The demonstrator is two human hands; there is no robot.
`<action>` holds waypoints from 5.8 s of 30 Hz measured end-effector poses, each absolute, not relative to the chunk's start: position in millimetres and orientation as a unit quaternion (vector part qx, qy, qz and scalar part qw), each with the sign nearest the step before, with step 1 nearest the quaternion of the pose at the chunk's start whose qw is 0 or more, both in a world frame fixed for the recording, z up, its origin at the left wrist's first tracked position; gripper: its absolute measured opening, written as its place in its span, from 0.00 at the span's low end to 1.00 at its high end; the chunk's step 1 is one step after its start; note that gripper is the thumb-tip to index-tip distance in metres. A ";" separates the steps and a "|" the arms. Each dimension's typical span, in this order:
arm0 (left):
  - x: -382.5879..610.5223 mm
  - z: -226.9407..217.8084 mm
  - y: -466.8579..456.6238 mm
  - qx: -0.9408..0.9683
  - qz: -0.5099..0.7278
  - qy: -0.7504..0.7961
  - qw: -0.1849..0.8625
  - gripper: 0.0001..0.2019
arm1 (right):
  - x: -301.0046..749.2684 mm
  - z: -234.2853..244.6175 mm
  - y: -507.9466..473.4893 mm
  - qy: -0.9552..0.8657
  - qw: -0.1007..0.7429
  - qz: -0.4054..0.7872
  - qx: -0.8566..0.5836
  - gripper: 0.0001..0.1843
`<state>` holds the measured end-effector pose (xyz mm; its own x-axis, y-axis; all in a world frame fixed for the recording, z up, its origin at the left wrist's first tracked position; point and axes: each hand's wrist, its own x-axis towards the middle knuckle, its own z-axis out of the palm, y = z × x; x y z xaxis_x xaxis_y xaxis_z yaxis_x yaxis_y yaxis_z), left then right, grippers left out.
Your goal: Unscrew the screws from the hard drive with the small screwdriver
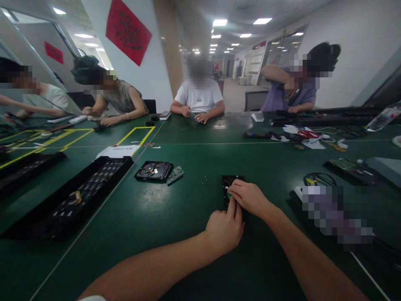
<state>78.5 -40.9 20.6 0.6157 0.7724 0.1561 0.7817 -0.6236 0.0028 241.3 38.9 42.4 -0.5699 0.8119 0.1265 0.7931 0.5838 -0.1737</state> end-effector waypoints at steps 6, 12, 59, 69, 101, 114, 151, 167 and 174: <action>77.9 22.2 -41.2 -0.897 -0.070 -0.436 0.029 0.30 | 244.3 43.2 33.5 -0.881 0.096 0.067 -0.458 0.16; 77.6 21.7 -40.1 -0.900 -0.067 -0.430 0.026 0.29 | 244.3 41.0 33.7 -0.876 0.105 0.068 -0.465 0.15; 72.1 17.5 -22.2 -0.903 -0.057 -0.426 0.023 0.19 | 267.1 52.1 38.6 -0.737 0.471 -0.093 -0.476 0.21; 75.4 7.8 -31.0 -0.894 -0.100 -0.428 0.090 0.19 | 288.8 39.3 54.4 -0.687 0.509 -0.086 -0.512 0.21; 76.0 13.8 -32.2 -0.897 -0.088 -0.431 0.047 0.23 | 236.3 30.2 24.0 -0.710 0.523 0.007 -0.471 0.28; 74.6 13.7 -31.0 -0.897 -0.098 -0.428 0.043 0.24 | 234.0 32.0 23.1 -0.719 0.510 0.014 -0.472 0.29; 68.1 21.1 -20.8 -0.901 -0.080 -0.424 0.052 0.13 | 227.1 130.9 45.3 -0.770 0.360 0.266 -0.454 0.12; 78.1 13.4 -13.6 -0.890 -0.091 -0.442 0.064 0.20 | 248.8 135.1 72.9 -0.746 0.320 0.378 -0.445 0.16; 75.6 12.0 -17.5 -0.889 -0.113 -0.440 0.049 0.22 | 247.2 138.1 66.8 -0.745 0.298 0.416 -0.427 0.18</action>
<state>75.6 -17.5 12.0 0.5870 0.7718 0.2446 0.7941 -0.6076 0.0116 247.2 66.8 138.1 -0.4578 0.8847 0.0882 0.3887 0.2884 -0.8750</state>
